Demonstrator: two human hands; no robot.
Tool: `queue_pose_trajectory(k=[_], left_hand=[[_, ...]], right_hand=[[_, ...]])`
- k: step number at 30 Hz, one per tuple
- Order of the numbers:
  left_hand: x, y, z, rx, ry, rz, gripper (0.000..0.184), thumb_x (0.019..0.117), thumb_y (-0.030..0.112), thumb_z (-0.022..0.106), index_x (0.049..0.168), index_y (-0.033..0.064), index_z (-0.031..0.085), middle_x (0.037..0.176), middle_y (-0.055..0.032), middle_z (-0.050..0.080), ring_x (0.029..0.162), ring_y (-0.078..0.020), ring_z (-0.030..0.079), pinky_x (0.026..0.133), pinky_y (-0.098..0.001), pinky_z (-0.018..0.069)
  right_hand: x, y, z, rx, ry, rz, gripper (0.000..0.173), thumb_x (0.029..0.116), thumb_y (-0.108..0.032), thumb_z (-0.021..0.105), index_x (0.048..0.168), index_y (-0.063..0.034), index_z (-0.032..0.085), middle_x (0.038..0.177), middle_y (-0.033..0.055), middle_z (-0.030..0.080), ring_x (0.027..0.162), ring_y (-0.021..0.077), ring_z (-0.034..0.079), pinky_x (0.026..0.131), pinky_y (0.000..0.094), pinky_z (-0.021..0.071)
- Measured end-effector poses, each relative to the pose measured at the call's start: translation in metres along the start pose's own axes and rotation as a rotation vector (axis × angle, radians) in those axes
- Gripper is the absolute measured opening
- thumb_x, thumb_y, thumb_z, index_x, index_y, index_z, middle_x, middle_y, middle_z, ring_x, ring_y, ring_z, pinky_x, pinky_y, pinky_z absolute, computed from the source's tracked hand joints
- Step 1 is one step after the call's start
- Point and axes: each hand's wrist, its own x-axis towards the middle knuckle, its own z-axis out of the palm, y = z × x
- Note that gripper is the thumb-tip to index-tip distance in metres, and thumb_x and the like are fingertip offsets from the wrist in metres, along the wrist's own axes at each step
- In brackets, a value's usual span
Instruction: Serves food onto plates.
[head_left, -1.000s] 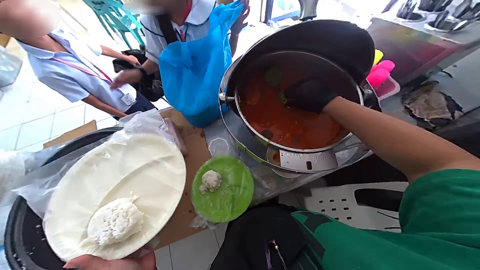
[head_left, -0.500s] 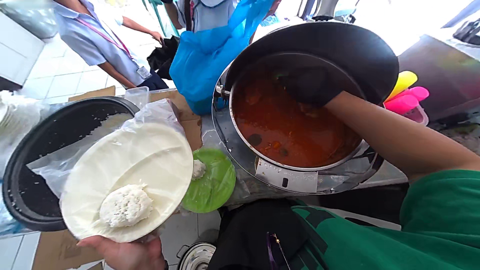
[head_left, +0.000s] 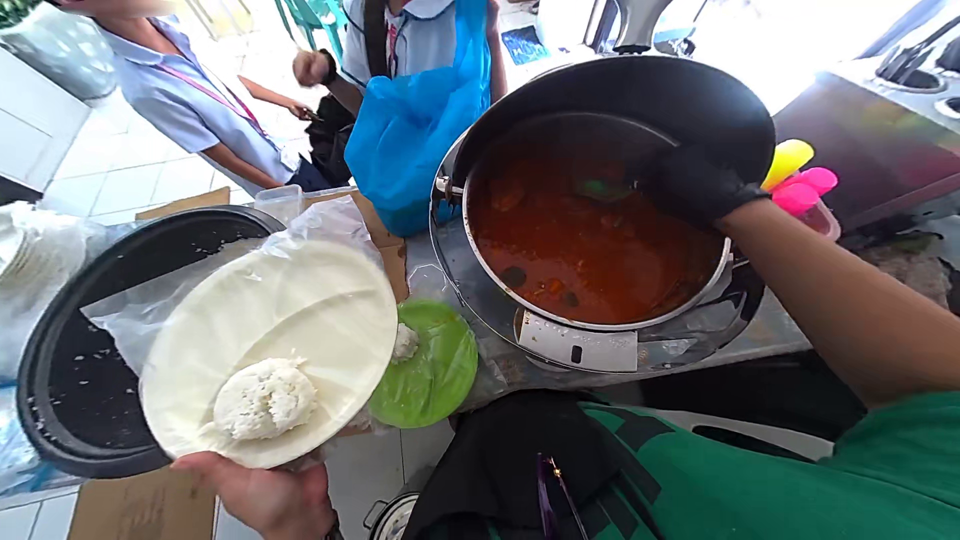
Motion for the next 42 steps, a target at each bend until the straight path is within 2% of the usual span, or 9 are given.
queue_pose_trajectory(k=[7,12,18,21,24,29,35,39,42], left_hand=[[0.023,-0.003,0.015,0.006,-0.116,-0.048,0.068,0.1083,0.052,0.002,0.153,0.0085,0.03,0.141,-0.0116,0.056,0.126,-0.02,0.06,0.104,-0.0412,0.0529],[0.027,-0.004,0.019,-0.01,-0.162,-0.076,0.068,0.1085,0.051,0.002,0.152,0.0089,0.032,0.14,-0.0109,0.057,0.125,-0.0197,0.061,0.103,-0.0412,0.0534],[0.024,-0.003,0.022,-0.024,-0.215,-0.116,0.066,0.1085,0.051,0.003,0.149,0.0086,0.034,0.133,-0.0091,0.062,0.12,-0.0176,0.064,0.1,-0.0395,0.0559],[0.023,-0.003,0.021,-0.003,-0.245,-0.126,0.067,0.1084,0.051,0.003,0.149,0.0077,0.034,0.132,-0.0093,0.062,0.12,-0.0176,0.064,0.1,-0.0395,0.056],[0.02,-0.001,0.024,0.003,-0.244,-0.135,0.067,0.1085,0.051,0.003,0.148,0.0081,0.035,0.131,-0.0091,0.062,0.119,-0.0176,0.064,0.098,-0.0396,0.0568],[0.015,0.0,0.025,-0.014,-0.258,-0.149,0.069,0.1074,0.053,0.002,0.148,0.0096,0.036,0.132,-0.0086,0.063,0.119,-0.0179,0.065,0.098,-0.04,0.057],[0.006,0.002,0.021,-0.047,-0.274,-0.143,0.067,0.1075,0.053,0.003,0.144,0.0097,0.038,0.125,-0.0065,0.066,0.114,-0.0162,0.067,0.095,-0.0376,0.0591],[-0.001,0.002,0.02,-0.062,-0.301,-0.177,0.067,0.1073,0.053,0.004,0.144,0.0107,0.04,0.124,-0.0065,0.067,0.113,-0.0167,0.068,0.094,-0.0386,0.06],[-0.008,0.002,0.029,-0.031,-0.305,-0.228,0.065,0.1079,0.052,0.004,0.145,0.0133,0.041,0.121,-0.0045,0.069,0.11,-0.0152,0.069,0.091,-0.0377,0.0613]], right_hand=[[-0.04,0.0,0.022,0.074,0.256,0.118,0.024,0.1021,-0.007,0.055,0.118,-0.0026,0.073,0.113,0.0301,0.071,0.107,0.0532,0.066,0.09,0.0733,0.0473],[-0.056,0.027,0.025,0.007,0.183,0.364,0.019,0.101,-0.008,0.059,0.112,0.0012,0.071,0.109,0.0359,0.068,0.104,0.0598,0.063,0.083,0.0782,0.0452],[-0.077,0.007,0.033,0.436,0.131,0.476,0.016,0.0986,-0.003,0.064,0.112,-0.0023,0.073,0.104,0.0234,0.071,0.096,0.0386,0.067,0.088,0.0636,0.05],[-0.074,-0.025,0.037,0.648,0.065,0.501,0.018,0.1046,-0.011,0.058,0.113,0.0006,0.069,0.097,0.0162,0.067,0.08,0.0214,0.06,0.078,0.0456,0.0514],[-0.06,-0.057,0.042,0.758,-0.037,0.465,0.02,0.1053,-0.009,0.056,0.117,0.0021,0.068,0.1,0.0153,0.066,0.08,0.0179,0.058,0.078,0.0399,0.0512],[-0.034,-0.095,0.057,0.872,-0.109,0.385,0.022,0.1081,-0.018,0.053,0.104,-0.0033,0.068,0.077,0.0002,0.058,0.06,0.0039,0.047,0.059,0.0234,0.0427],[-0.032,-0.068,0.052,0.937,-0.136,0.422,0.024,0.1101,-0.023,0.048,0.106,-0.0057,0.064,0.072,-0.0037,0.052,0.054,0.0014,0.041,0.051,0.0192,0.0363],[-0.045,-0.032,0.055,1.173,-0.014,0.497,0.016,0.1091,-0.021,0.049,0.109,-0.0111,0.062,0.077,-0.0075,0.058,0.054,-0.0026,0.044,0.049,0.0138,0.0369],[-0.054,-0.016,0.047,1.217,0.094,0.53,0.012,0.1087,-0.021,0.049,0.106,-0.0158,0.06,0.077,-0.0095,0.053,0.059,-0.0015,0.046,0.053,0.0148,0.0407]])
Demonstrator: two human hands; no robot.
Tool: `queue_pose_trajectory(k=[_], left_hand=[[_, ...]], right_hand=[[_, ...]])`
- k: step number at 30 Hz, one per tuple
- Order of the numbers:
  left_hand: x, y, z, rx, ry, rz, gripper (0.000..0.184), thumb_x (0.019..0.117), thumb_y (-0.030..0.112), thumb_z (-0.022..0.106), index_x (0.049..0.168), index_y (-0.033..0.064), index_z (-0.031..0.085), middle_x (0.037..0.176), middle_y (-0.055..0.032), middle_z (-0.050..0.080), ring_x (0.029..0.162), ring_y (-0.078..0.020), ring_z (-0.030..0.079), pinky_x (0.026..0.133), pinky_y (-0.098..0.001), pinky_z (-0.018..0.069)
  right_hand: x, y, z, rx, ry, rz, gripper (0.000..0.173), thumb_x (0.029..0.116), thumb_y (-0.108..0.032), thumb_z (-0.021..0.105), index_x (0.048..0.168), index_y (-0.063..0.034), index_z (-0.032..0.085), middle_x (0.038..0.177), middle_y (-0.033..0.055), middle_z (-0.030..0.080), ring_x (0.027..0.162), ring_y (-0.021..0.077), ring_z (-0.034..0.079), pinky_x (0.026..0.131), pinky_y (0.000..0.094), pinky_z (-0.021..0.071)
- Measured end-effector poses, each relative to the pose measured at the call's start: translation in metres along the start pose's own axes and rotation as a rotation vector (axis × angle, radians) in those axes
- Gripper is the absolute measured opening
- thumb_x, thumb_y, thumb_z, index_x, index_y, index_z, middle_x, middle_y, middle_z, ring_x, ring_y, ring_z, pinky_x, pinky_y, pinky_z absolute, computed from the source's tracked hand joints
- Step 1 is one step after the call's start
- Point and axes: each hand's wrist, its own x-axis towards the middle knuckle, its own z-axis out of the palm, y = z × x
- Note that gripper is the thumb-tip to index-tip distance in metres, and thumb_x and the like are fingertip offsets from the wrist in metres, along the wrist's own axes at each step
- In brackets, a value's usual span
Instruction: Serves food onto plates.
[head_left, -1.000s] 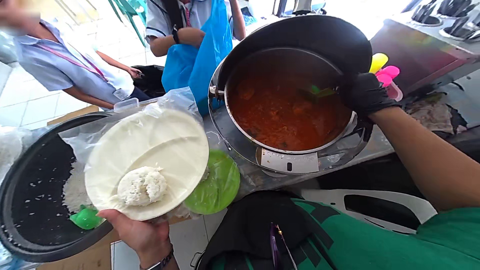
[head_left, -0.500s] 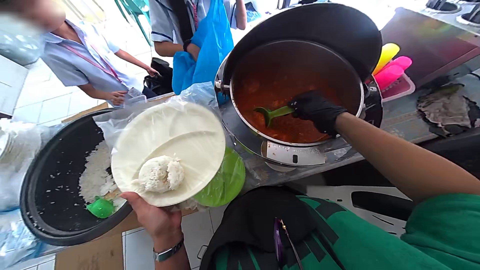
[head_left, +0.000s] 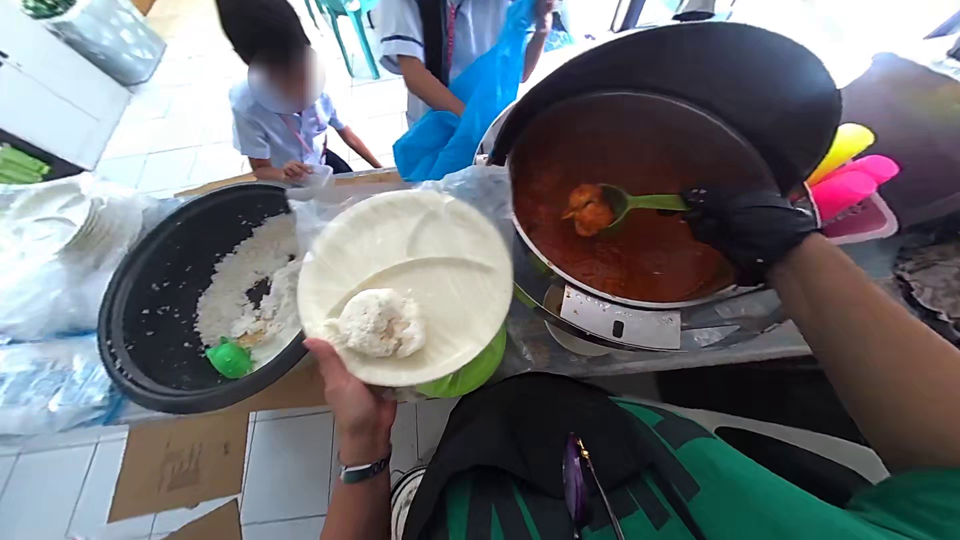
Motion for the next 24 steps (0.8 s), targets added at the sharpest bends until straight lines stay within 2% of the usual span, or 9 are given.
queue_pose_trajectory(k=[2,7,10,12,14,17,19,21,24], left_hand=[[-0.001,-0.004,0.01,0.012,0.013,-0.038,0.064,0.1079,0.054,0.006,0.144,0.0159,0.044,0.119,-0.0039,0.071,0.108,-0.0151,0.07,0.089,-0.0377,0.062],[0.005,-0.019,0.044,-0.017,-0.013,-0.112,0.065,0.1068,0.058,0.012,0.142,0.0184,0.05,0.119,-0.005,0.071,0.108,-0.0173,0.07,0.089,-0.0393,0.0617],[0.008,-0.027,0.064,-0.027,-0.045,-0.126,0.064,0.1068,0.058,0.016,0.144,0.0184,0.051,0.123,-0.0052,0.07,0.113,-0.0175,0.069,0.092,-0.0395,0.0601],[0.008,-0.029,0.074,-0.051,-0.061,-0.143,0.066,0.1063,0.059,0.017,0.142,0.0176,0.053,0.122,-0.0053,0.071,0.112,-0.0174,0.069,0.092,-0.0394,0.0601],[0.008,-0.029,0.079,-0.074,-0.08,-0.16,0.067,0.1059,0.06,0.016,0.14,0.0178,0.054,0.121,-0.0056,0.071,0.112,-0.0176,0.069,0.092,-0.0395,0.0602],[0.007,-0.028,0.08,-0.065,-0.08,-0.165,0.066,0.1063,0.059,0.016,0.14,0.0174,0.055,0.12,-0.0057,0.071,0.111,-0.0175,0.069,0.091,-0.0395,0.0606],[0.007,-0.03,0.075,-0.072,-0.072,-0.177,0.065,0.1067,0.058,0.017,0.138,0.0165,0.055,0.118,-0.0067,0.072,0.109,-0.0181,0.07,0.089,-0.0396,0.0612],[0.008,-0.032,0.07,-0.096,-0.061,-0.209,0.066,0.1067,0.059,0.016,0.138,0.0159,0.055,0.118,-0.0072,0.072,0.108,-0.019,0.07,0.089,-0.0403,0.0613],[0.01,-0.034,0.065,-0.144,-0.07,-0.244,0.066,0.1063,0.059,0.015,0.14,0.0165,0.053,0.121,-0.0081,0.07,0.112,-0.0211,0.069,0.091,-0.0428,0.0604]], right_hand=[[-0.003,-0.004,-0.015,0.022,0.025,-0.065,0.011,0.1067,-0.019,0.051,0.099,-0.0193,0.059,0.074,-0.0124,0.055,0.059,-0.0037,0.049,0.053,0.0134,0.0431],[-0.02,-0.036,-0.034,0.129,-0.134,-0.33,0.02,0.1019,-0.013,0.05,0.095,-0.0242,0.065,0.081,-0.0159,0.064,0.069,-0.0076,0.06,0.059,0.0096,0.0509],[-0.051,-0.069,0.001,0.055,-0.089,-0.364,0.024,0.1023,-0.007,0.049,0.094,-0.0251,0.062,0.08,-0.0182,0.062,0.07,-0.0085,0.058,0.061,0.0104,0.0508],[-0.069,-0.084,0.032,0.076,-0.128,-0.319,0.028,0.1033,0.0,0.045,0.092,-0.0195,0.063,0.076,-0.0153,0.063,0.064,-0.0064,0.058,0.058,0.0112,0.0511],[-0.079,-0.087,0.059,-0.058,-0.158,-0.33,0.021,0.1017,0.001,0.052,0.094,-0.0131,0.065,0.073,-0.0113,0.062,0.057,-0.0046,0.054,0.051,0.0126,0.0479],[-0.085,-0.065,0.083,-0.397,-0.197,-0.773,0.014,0.0891,-0.001,0.059,0.096,-0.005,0.071,0.077,-0.0034,0.064,0.063,-0.0005,0.055,0.057,0.019,0.0481],[-0.089,-0.052,0.09,-0.631,-0.135,-1.175,0.02,0.0936,-0.005,0.055,0.101,-0.002,0.074,0.085,0.009,0.072,0.072,0.0145,0.067,0.066,0.0321,0.057],[-0.095,-0.048,0.093,-0.818,-0.051,-1.421,0.022,0.0978,-0.005,0.053,0.106,-0.0001,0.073,0.084,0.0182,0.072,0.072,0.031,0.071,0.063,0.0421,0.0567],[-0.097,-0.047,0.093,-0.889,0.071,-1.573,0.022,0.1008,-0.006,0.054,0.112,0.0001,0.073,0.078,0.0195,0.068,0.066,0.0339,0.067,0.056,0.0414,0.0527]])
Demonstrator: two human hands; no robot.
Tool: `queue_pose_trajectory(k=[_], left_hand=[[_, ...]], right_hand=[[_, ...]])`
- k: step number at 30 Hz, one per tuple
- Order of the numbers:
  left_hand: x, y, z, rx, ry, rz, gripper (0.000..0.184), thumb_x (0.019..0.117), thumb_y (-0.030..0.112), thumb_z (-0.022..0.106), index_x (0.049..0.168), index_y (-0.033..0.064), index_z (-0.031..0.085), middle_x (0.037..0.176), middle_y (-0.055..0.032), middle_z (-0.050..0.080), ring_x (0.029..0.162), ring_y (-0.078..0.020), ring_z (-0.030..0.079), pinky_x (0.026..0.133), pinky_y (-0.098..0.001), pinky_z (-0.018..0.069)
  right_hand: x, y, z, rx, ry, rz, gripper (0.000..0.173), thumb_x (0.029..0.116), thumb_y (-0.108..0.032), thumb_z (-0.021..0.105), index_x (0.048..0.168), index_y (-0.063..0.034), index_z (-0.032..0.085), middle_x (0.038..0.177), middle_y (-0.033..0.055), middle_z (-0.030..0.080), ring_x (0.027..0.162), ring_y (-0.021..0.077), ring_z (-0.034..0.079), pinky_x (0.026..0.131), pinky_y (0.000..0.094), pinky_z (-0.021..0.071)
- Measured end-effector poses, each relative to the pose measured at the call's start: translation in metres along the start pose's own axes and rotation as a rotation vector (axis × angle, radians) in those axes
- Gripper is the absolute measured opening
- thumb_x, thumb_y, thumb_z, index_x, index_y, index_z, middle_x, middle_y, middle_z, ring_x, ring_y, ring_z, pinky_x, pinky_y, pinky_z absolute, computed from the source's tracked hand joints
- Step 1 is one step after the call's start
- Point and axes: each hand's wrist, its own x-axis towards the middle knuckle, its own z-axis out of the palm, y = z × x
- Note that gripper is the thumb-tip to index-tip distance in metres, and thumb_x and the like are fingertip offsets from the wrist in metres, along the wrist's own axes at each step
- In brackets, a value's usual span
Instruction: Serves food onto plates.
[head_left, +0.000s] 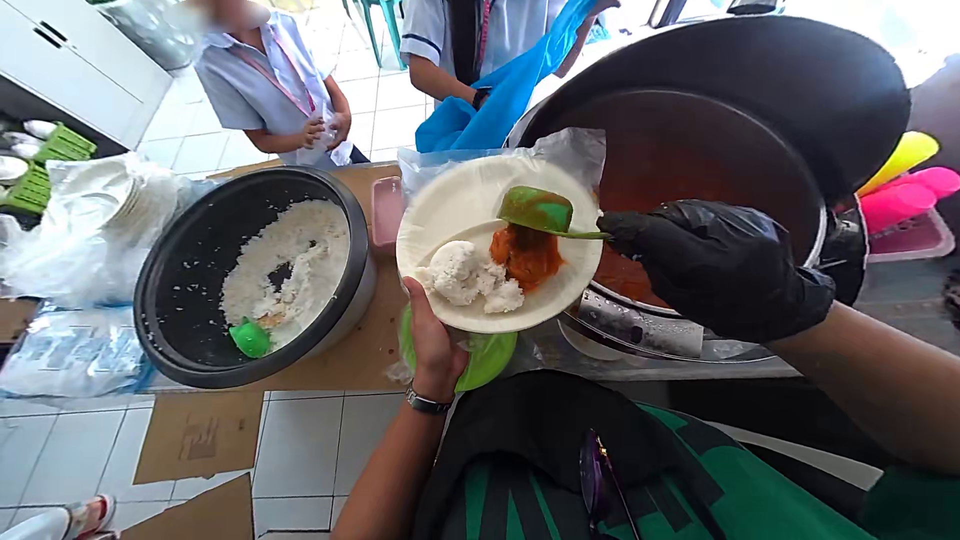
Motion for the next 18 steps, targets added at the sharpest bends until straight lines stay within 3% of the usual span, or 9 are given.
queue_pose_trajectory(k=[3,6,8,9,10,11,13,16,18], left_hand=[[0.002,0.0,-0.003,-0.014,-0.04,0.019,0.066,0.1064,0.059,0.014,0.139,0.0174,0.054,0.121,-0.0074,0.071,0.11,-0.0202,0.07,0.09,-0.0413,0.0611],[0.003,0.001,-0.005,-0.015,-0.071,0.039,0.066,0.1065,0.059,0.014,0.138,0.0177,0.054,0.12,-0.0071,0.071,0.109,-0.0193,0.07,0.089,-0.0398,0.0613],[0.004,0.002,-0.007,-0.012,-0.083,0.042,0.066,0.1065,0.059,0.014,0.138,0.0177,0.055,0.119,-0.0076,0.071,0.109,-0.0192,0.071,0.088,-0.0395,0.0616],[0.004,0.002,-0.008,-0.013,-0.09,0.04,0.066,0.1064,0.059,0.014,0.139,0.0179,0.054,0.119,-0.0077,0.071,0.109,-0.0194,0.07,0.088,-0.0397,0.0618],[0.004,0.003,-0.008,-0.013,-0.091,0.039,0.066,0.1063,0.059,0.014,0.139,0.0182,0.054,0.119,-0.0079,0.072,0.108,-0.0196,0.071,0.087,-0.0399,0.0621],[0.005,0.004,-0.01,-0.016,-0.094,0.038,0.066,0.1061,0.059,0.013,0.14,0.0182,0.053,0.12,-0.0081,0.071,0.108,-0.0201,0.071,0.087,-0.0407,0.062],[0.006,0.008,-0.012,-0.015,-0.088,0.055,0.067,0.1066,0.058,0.011,0.14,0.0164,0.051,0.12,-0.0094,0.071,0.108,-0.0218,0.071,0.088,-0.043,0.0618],[0.012,0.017,-0.02,0.022,-0.078,0.1,0.069,0.1066,0.057,0.005,0.141,0.0163,0.048,0.119,-0.008,0.071,0.107,-0.0202,0.071,0.088,-0.042,0.0618],[0.018,0.025,-0.028,0.028,-0.079,0.153,0.069,0.1068,0.055,0.003,0.143,0.0159,0.046,0.122,-0.0082,0.069,0.11,-0.02,0.069,0.091,-0.0423,0.0606]], right_hand=[[-0.002,-0.001,0.002,-0.032,0.093,-0.035,0.022,0.1019,-0.007,0.055,0.115,-0.0001,0.072,0.078,0.0178,0.067,0.067,0.0303,0.065,0.058,0.0377,0.0508],[-0.003,-0.001,0.004,0.07,0.092,0.066,0.023,0.1001,-0.005,0.053,0.111,-0.0001,0.073,0.082,0.018,0.072,0.07,0.0286,0.069,0.061,0.0389,0.0546],[-0.002,0.008,0.003,0.304,0.119,0.308,0.023,0.0996,-0.006,0.054,0.108,0.0008,0.074,0.09,0.0132,0.074,0.076,0.0179,0.069,0.068,0.0339,0.057],[0.0,0.015,0.0,0.477,0.141,0.481,0.02,0.0971,-0.005,0.056,0.106,-0.0004,0.072,0.092,0.004,0.073,0.076,0.0055,0.065,0.07,0.0231,0.0561],[0.004,0.021,-0.005,0.667,0.162,0.704,0.018,0.0939,0.0,0.056,0.105,-0.0059,0.069,0.089,-0.0069,0.069,0.072,-0.0033,0.061,0.065,0.0146,0.0534],[0.009,0.028,-0.011,0.825,0.19,0.941,0.02,0.0953,0.002,0.054,0.103,-0.0122,0.066,0.083,-0.0129,0.066,0.064,-0.006,0.059,0.058,0.0118,0.0514],[0.009,0.048,-0.019,1.011,0.3,1.269,0.017,0.1065,-0.01,0.051,0.097,-0.0178,0.063,0.072,-0.0123,0.063,0.054,-0.0031,0.054,0.048,0.0135,0.0479],[-0.012,0.077,-0.028,1.018,0.42,1.441,0.015,0.108,-0.02,0.052,0.095,-0.0216,0.06,0.071,-0.0137,0.059,0.054,-0.0038,0.053,0.049,0.0125,0.048],[-0.029,0.092,-0.029,0.82,0.357,1.474,0.011,0.1065,-0.019,0.055,0.097,-0.0211,0.059,0.075,-0.0151,0.059,0.059,-0.0056,0.055,0.055,0.0128,0.05]])
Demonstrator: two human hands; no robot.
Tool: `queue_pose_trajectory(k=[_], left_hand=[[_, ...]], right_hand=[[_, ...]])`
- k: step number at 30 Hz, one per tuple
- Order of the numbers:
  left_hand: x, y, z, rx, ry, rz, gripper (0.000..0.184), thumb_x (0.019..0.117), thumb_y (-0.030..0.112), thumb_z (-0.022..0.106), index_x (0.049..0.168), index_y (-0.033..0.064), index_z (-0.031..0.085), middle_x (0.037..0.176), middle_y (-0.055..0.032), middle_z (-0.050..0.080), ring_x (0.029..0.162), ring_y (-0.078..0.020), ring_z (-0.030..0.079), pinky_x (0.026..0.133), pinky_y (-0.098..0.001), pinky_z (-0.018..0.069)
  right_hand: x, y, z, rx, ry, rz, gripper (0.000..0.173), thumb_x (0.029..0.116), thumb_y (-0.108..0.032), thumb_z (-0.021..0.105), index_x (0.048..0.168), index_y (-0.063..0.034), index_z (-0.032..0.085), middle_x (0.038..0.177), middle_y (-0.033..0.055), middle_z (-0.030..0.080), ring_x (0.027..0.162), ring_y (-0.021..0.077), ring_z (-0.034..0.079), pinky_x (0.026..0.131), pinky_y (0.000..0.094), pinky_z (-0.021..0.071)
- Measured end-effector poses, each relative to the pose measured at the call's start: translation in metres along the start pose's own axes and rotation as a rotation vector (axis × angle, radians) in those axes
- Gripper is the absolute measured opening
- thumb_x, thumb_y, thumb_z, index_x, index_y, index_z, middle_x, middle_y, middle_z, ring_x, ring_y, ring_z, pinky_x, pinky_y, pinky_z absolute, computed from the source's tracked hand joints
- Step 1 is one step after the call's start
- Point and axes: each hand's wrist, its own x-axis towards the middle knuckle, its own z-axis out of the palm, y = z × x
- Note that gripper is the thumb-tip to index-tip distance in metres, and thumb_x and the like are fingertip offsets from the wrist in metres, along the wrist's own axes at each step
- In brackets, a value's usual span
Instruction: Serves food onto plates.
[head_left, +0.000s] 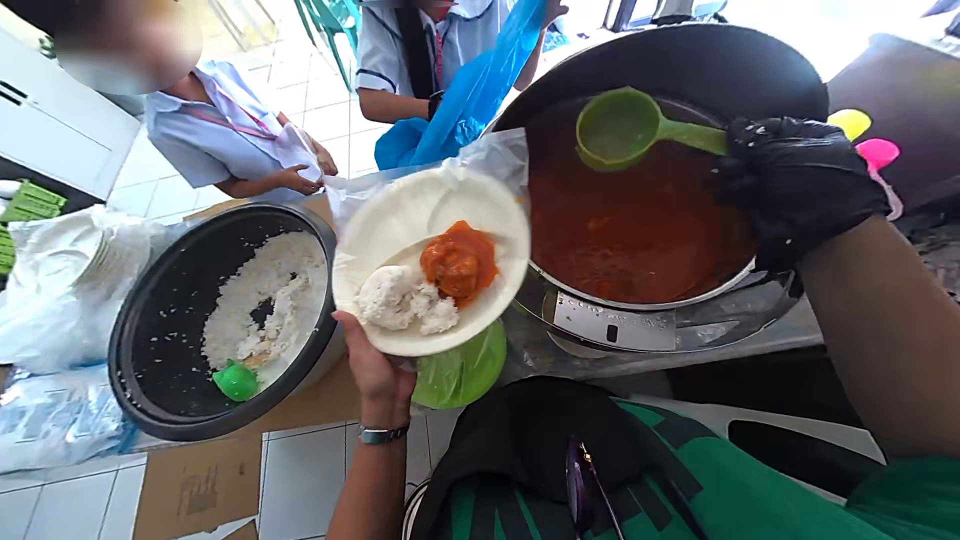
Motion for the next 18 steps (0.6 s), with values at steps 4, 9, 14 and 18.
queue_pose_trajectory(k=[4,9,14,18], left_hand=[[0.011,0.015,-0.008,0.057,0.039,0.097,0.069,0.1068,0.056,0.004,0.144,0.0168,0.046,0.127,-0.0063,0.068,0.114,-0.0183,0.068,0.093,-0.042,0.0595],[0.011,0.019,-0.008,0.055,0.025,0.152,0.071,0.1059,0.056,0.0,0.148,0.0161,0.041,0.131,-0.0073,0.065,0.118,-0.0183,0.066,0.097,-0.0416,0.0579],[-0.001,0.013,0.0,0.04,0.058,0.093,0.071,0.1057,0.057,0.001,0.146,0.016,0.042,0.128,-0.007,0.066,0.115,-0.0179,0.067,0.094,-0.0415,0.0593],[-0.011,0.008,0.001,0.032,0.066,0.062,0.066,0.1073,0.055,0.007,0.142,0.0158,0.047,0.12,-0.0072,0.07,0.108,-0.0179,0.07,0.088,-0.0403,0.0619]], right_hand=[[0.026,0.026,-0.021,-0.743,-0.002,-0.175,0.024,0.1037,-0.019,0.06,0.112,0.0017,0.068,0.105,0.0215,0.067,0.096,0.0325,0.065,0.087,0.0569,0.0513],[0.034,0.041,0.006,-1.165,-0.132,-0.292,0.028,0.105,-0.012,0.051,0.124,-0.0009,0.068,0.122,0.0332,0.066,0.117,0.0554,0.061,0.095,0.0752,0.0434],[0.049,0.056,0.019,-1.049,-0.16,-0.224,0.028,0.1041,-0.01,0.053,0.127,-0.0005,0.067,0.123,0.0328,0.066,0.119,0.0538,0.06,0.098,0.0734,0.0426],[0.053,0.05,-0.006,-1.026,-0.026,-0.178,0.027,0.1023,-0.017,0.06,0.122,-0.0008,0.069,0.121,0.0315,0.066,0.118,0.0524,0.06,0.097,0.0744,0.0427]])
